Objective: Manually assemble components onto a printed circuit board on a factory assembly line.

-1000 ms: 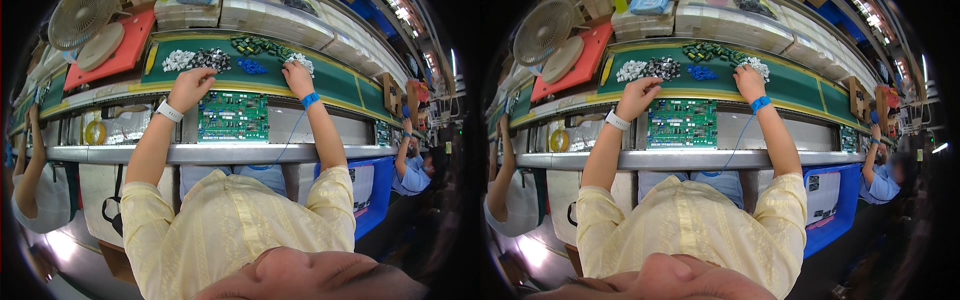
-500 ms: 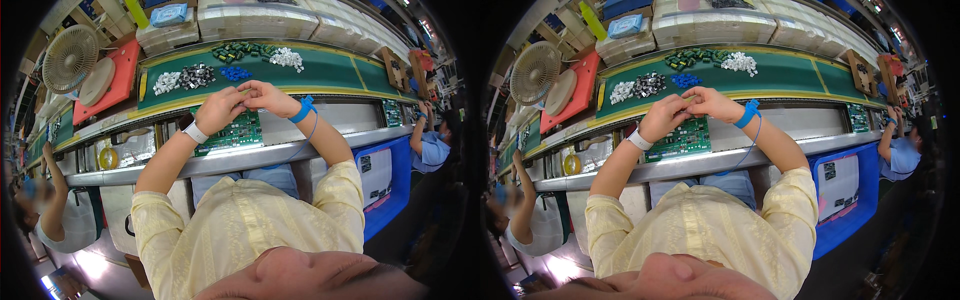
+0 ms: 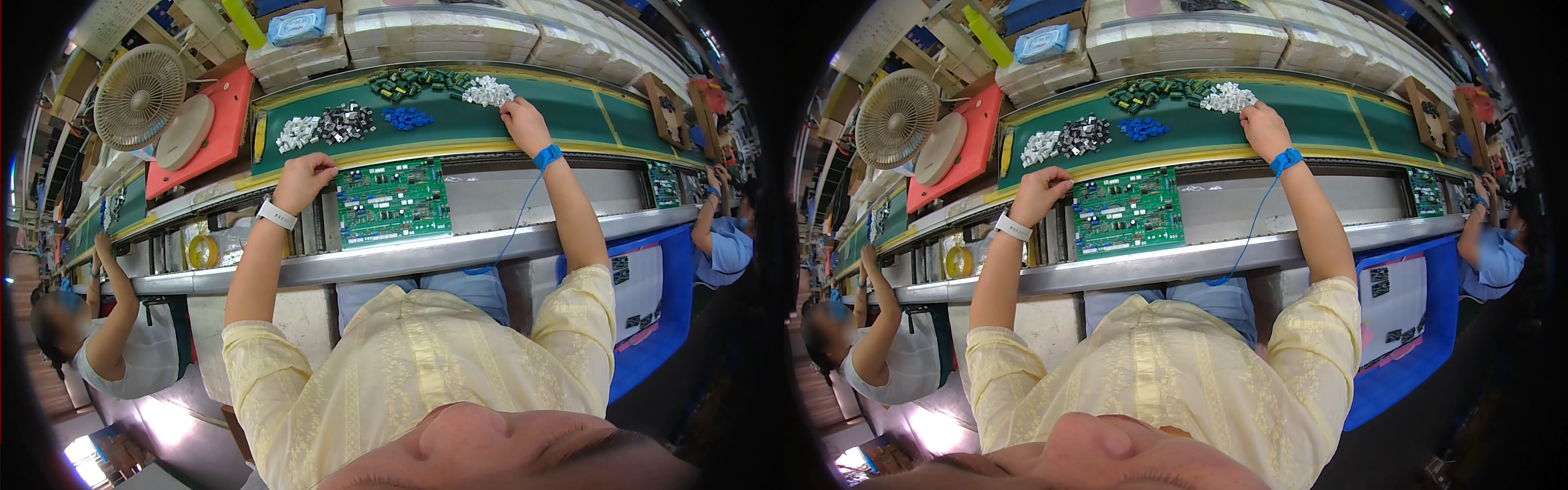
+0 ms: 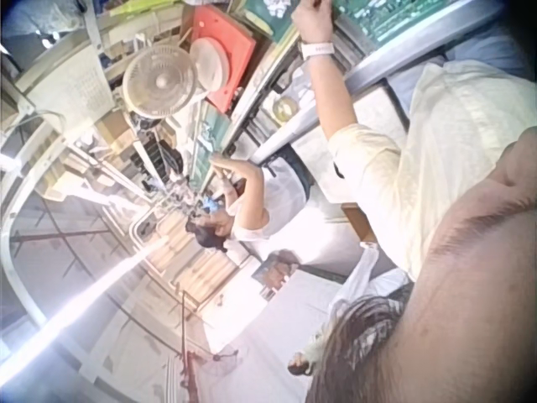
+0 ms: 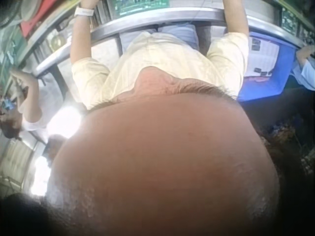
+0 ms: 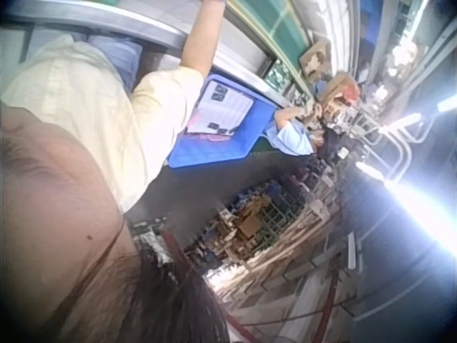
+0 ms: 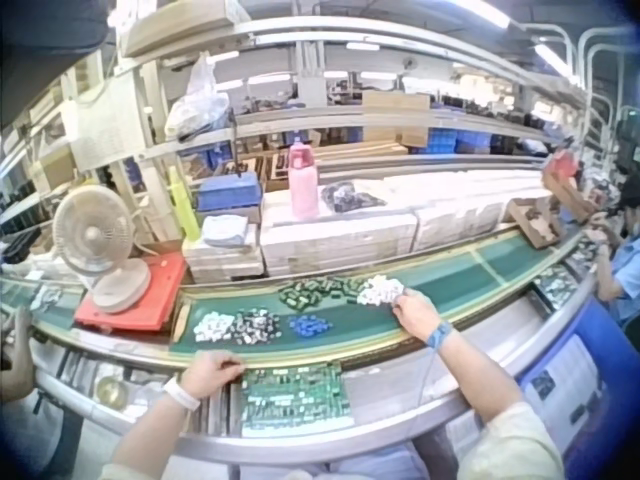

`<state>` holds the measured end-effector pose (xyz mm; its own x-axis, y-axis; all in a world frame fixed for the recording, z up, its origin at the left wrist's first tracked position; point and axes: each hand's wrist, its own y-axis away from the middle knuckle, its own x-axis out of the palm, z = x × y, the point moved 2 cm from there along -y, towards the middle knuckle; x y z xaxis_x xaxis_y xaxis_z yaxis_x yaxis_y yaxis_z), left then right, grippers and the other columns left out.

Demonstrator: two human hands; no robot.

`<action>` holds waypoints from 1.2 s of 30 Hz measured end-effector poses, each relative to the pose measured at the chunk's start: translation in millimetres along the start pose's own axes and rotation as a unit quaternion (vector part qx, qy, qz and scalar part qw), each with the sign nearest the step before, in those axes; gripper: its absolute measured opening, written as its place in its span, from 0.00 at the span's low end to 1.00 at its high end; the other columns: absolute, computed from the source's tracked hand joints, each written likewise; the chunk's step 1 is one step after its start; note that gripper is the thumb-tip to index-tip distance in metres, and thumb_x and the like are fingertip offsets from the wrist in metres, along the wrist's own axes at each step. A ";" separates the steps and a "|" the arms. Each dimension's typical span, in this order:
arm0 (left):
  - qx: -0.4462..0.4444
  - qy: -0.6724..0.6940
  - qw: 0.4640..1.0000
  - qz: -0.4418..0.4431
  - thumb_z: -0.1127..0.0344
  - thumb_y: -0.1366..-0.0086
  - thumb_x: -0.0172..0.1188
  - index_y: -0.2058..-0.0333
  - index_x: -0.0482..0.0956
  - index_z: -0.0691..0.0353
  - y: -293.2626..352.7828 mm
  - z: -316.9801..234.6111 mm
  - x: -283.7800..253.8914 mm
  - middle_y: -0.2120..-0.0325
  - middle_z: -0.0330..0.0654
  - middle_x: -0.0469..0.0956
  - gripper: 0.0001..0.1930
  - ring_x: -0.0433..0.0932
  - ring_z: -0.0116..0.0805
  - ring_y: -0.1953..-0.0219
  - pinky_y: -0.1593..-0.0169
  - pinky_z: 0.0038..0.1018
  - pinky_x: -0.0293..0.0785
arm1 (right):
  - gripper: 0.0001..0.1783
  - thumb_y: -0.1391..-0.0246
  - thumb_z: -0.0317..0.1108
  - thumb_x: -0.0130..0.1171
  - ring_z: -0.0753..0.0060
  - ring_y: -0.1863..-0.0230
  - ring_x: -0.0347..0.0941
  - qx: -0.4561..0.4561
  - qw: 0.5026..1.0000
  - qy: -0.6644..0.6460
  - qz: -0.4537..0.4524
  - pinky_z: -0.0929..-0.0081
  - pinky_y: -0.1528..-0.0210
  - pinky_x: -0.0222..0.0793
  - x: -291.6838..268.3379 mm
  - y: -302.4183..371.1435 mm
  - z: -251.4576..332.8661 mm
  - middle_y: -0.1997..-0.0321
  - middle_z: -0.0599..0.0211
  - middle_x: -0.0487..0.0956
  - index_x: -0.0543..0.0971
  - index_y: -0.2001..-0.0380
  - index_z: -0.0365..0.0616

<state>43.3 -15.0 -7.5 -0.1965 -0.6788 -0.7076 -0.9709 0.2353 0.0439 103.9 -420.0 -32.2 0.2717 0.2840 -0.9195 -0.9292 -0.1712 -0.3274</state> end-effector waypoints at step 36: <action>0.090 -0.065 0.994 -0.015 0.65 0.47 0.59 0.70 0.81 0.63 19.9 -11.0 5.1 0.74 0.47 0.79 0.09 0.79 0.40 0.73 0.67 0.28 0.74 | 0.04 0.59 0.31 0.56 0.61 0.70 0.71 -0.268 0.954 -0.055 0.126 0.66 0.67 0.68 -0.7 57.0 142.8 0.77 0.65 0.73 0.75 0.82 0.44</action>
<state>21.5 -21.4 -2.5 -0.1375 -0.5945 -0.7922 -0.9335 0.3451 -0.0970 15.0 -295.2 -19.2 0.0024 0.2625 -0.9649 -0.6922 -0.6959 -0.1910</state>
